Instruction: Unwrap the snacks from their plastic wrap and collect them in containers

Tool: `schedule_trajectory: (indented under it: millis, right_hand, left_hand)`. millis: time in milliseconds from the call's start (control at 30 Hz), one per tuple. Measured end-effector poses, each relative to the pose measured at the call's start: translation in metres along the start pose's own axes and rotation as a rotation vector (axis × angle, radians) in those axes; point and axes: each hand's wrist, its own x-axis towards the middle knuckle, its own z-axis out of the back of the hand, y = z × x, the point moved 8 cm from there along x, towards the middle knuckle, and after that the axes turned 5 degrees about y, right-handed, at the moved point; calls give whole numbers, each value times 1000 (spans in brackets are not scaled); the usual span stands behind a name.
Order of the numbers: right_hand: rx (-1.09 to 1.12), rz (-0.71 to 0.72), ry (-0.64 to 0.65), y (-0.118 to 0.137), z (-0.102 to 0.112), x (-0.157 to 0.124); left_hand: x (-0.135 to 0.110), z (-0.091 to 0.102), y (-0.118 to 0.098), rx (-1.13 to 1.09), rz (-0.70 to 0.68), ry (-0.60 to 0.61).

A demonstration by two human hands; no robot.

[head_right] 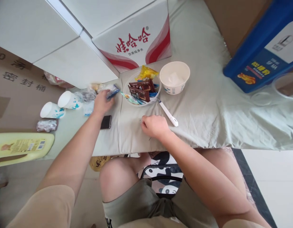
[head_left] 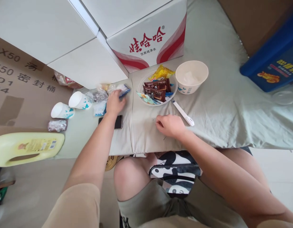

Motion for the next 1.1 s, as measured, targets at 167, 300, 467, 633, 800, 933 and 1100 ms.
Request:
schedule_trajectory:
  millis: [167,300,467,633,800,933,1100]
  right_hand:
    - [22,-1,9,0,2,3]
    - [56,21,10,0,3,3]
    - [64,41,11,3,3,-2]
    - [106,74,21,3,5,-7]
    - [170,130,7,-3,11,-11]
    - [188,140,-10,-5,13,-14]
    - [419,190,-56,1,5,-14]
  left_hand:
    - [24,-2,5,152,117,130]
    - [17,5,-1,221,138,102]
    - [13,-1,-5,203,105,157]
    - [13,0,-21,263,137,191]
    - [0,27,-33,-49,173,71]
    - [-41,40,-18,-823,367,-56]
    - [-100,9,-55,-1325,377,223]
